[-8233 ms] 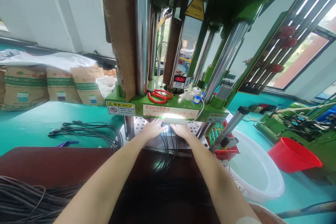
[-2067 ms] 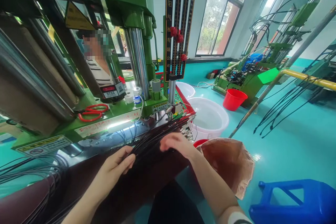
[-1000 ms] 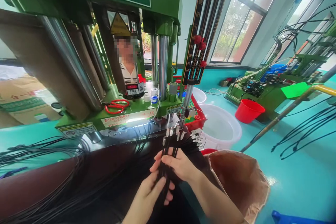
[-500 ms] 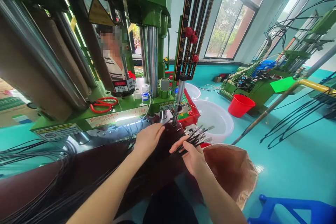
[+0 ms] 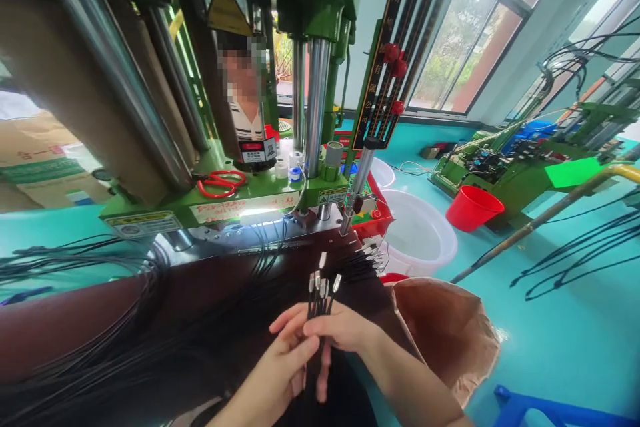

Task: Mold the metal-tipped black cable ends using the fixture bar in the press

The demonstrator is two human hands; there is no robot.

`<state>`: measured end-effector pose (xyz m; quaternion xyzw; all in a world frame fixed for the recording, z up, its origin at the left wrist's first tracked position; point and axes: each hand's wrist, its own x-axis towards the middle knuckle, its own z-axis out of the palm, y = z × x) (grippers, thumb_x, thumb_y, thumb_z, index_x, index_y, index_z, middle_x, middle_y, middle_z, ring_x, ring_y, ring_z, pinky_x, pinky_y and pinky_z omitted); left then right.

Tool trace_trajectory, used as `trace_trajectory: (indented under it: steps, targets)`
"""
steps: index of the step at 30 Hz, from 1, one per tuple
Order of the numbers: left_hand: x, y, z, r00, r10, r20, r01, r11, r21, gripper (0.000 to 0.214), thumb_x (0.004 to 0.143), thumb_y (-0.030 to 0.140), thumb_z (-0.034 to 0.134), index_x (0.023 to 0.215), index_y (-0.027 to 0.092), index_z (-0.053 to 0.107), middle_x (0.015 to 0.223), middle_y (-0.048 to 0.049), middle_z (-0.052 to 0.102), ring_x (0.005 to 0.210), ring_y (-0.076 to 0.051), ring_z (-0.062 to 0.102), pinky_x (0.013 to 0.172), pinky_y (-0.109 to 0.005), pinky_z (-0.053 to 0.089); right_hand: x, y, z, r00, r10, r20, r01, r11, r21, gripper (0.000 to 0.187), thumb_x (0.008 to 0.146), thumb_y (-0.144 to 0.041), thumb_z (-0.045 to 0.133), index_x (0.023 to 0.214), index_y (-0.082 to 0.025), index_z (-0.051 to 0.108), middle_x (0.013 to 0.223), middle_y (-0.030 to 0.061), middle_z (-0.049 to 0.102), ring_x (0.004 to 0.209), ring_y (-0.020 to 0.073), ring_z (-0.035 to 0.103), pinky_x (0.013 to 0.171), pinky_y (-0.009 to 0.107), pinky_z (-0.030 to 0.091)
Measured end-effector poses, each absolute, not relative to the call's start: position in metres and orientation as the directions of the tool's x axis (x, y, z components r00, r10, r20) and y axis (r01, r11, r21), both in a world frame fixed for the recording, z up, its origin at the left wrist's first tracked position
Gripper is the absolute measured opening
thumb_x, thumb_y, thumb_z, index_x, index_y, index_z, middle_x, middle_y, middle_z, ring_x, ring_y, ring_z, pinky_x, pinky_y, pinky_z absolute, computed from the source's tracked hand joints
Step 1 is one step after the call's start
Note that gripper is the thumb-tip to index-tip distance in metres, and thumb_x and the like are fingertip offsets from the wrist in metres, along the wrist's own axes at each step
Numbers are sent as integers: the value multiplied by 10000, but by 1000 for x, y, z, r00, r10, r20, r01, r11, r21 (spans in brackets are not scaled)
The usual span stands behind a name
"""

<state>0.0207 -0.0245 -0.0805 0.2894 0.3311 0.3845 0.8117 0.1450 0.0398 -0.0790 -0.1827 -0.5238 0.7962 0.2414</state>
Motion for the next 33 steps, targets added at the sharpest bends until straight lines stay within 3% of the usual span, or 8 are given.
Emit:
trace_trajectory:
  steps: [6, 11, 15, 19, 22, 24, 27, 33]
  targets:
    - [38, -24, -100, 290, 900, -325, -462, 429, 776, 341, 743, 506, 535, 785, 175, 466, 426, 108, 338, 281, -4, 191, 289, -146, 148, 136, 82, -61, -535, 845, -8, -423, -276, -863, 389, 833, -378, 487, 1198, -246, 462, 1129, 68, 594, 973, 187, 594, 911, 406, 397]
    - [46, -13, -105, 236, 929, -284, -401, 359, 843, 326, 769, 486, 505, 786, 161, 481, 455, 72, 434, 302, -45, 347, 315, -176, 249, 152, 104, -29, -837, 547, -26, 52, 33, -998, 419, 867, -400, 426, 1205, -169, 515, 1201, 107, 559, 1136, 190, 486, 997, 383, 302]
    - [47, -2, -97, 238, 928, -286, -482, 369, 795, 316, 751, 455, 541, 786, 144, 498, 506, 49, 478, 354, -61, 404, 359, -201, 320, 155, 94, -26, -933, 348, -88, 169, 208, -963, 495, 869, -420, 394, 1307, -190, 405, 1333, 80, 433, 1226, 183, 380, 1006, 329, 291]
    - [50, 5, -97, 182, 937, -299, -528, 349, 774, 303, 742, 436, 556, 724, 145, 472, 567, 29, 500, 376, -52, 410, 359, -200, 307, 149, 91, -33, -928, 348, -135, 253, 318, -914, 501, 852, -360, 443, 1332, -245, 356, 1386, 41, 359, 1211, 201, 392, 920, 303, 390]
    - [44, 11, -101, 132, 944, -303, -558, 323, 764, 307, 735, 440, 564, 735, 152, 458, 533, 63, 437, 341, -18, 317, 330, -168, 205, 138, 106, -47, -902, 427, -60, 252, 409, -877, 422, 898, -315, 343, 1304, -212, 399, 1290, 54, 484, 1121, 174, 486, 896, 300, 409]
    - [34, 16, -104, 68, 957, -282, -562, 271, 782, 305, 733, 440, 570, 774, 160, 456, 512, 87, 387, 330, -3, 259, 328, -156, 156, 127, 124, -60, -806, 592, -13, 401, 529, -748, 400, 923, -240, 236, 1266, -201, 437, 1185, 53, 567, 1075, 154, 516, 900, 312, 403]
    - [17, 20, -106, -59, 965, -254, -546, 182, 818, 294, 738, 428, 571, 787, 169, 441, 517, 95, 368, 342, -2, 259, 332, -149, 163, 109, 151, -81, -639, 769, 27, 703, 598, -386, 375, 854, -107, 331, 1186, -160, 496, 1122, 97, 577, 1080, 185, 493, 926, 343, 366]
    - [0, 15, -111, -151, 959, -239, -505, 133, 853, 287, 736, 424, 570, 775, 181, 421, 531, 94, 374, 347, -5, 271, 330, -148, 176, 93, 162, -88, -633, 772, -61, 767, 614, -188, 286, 707, -35, 422, 951, -95, 559, 1040, 186, 551, 1016, 291, 496, 843, 407, 376]
